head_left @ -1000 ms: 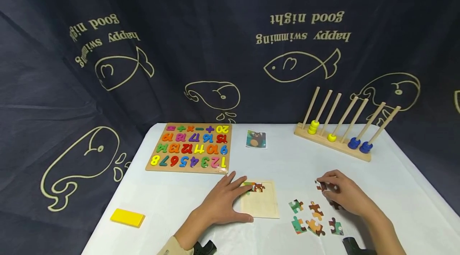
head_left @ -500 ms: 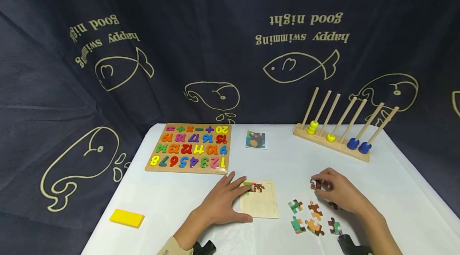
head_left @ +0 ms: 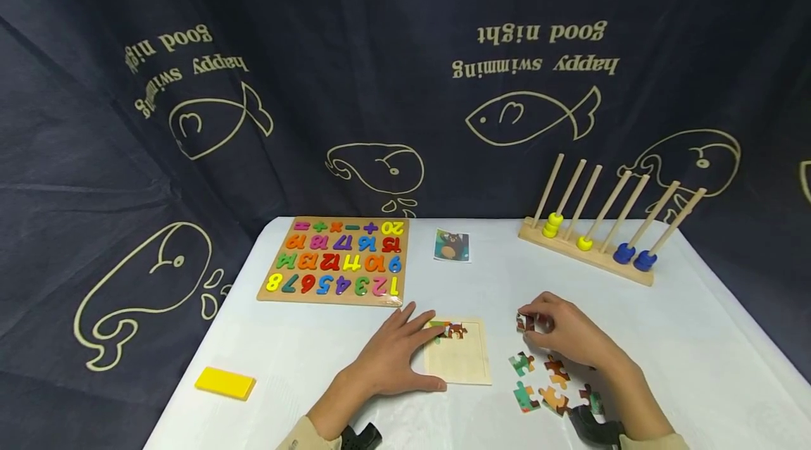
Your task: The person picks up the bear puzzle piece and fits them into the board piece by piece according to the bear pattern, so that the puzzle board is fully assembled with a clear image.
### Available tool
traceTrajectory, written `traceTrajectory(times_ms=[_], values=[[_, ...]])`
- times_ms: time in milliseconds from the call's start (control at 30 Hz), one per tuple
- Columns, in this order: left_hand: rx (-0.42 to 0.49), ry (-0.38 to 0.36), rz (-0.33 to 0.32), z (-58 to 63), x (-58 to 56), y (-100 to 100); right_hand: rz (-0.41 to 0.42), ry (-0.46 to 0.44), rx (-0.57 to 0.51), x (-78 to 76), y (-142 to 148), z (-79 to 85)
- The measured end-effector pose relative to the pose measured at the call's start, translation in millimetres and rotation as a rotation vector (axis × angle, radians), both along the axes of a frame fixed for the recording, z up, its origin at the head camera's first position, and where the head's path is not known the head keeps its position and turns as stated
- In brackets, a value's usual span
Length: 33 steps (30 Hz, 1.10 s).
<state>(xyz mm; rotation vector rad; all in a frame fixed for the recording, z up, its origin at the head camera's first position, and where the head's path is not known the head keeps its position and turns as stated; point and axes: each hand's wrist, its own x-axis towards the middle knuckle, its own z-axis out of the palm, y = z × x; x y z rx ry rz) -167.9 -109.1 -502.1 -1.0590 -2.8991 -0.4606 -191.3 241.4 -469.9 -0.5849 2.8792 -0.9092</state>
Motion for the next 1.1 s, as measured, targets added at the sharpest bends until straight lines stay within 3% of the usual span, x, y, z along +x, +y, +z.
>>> traceTrajectory(times_ms=[367, 767, 1100], values=[[-0.001, -0.022, 0.002, 2.0, 0.3, 0.9, 0.139, 0.046, -0.053, -6.7, -36.3, 1.1], [-0.012, -0.031, -0.001, 0.8, 1.3, 2.7, 0.199, 0.065, -0.008, 1.5, -69.1, -1.1], [-0.012, -0.011, -0.001, 2.6, 0.6, 1.6, 0.189, 0.139, 0.029, 3.1, -80.4, -2.8]])
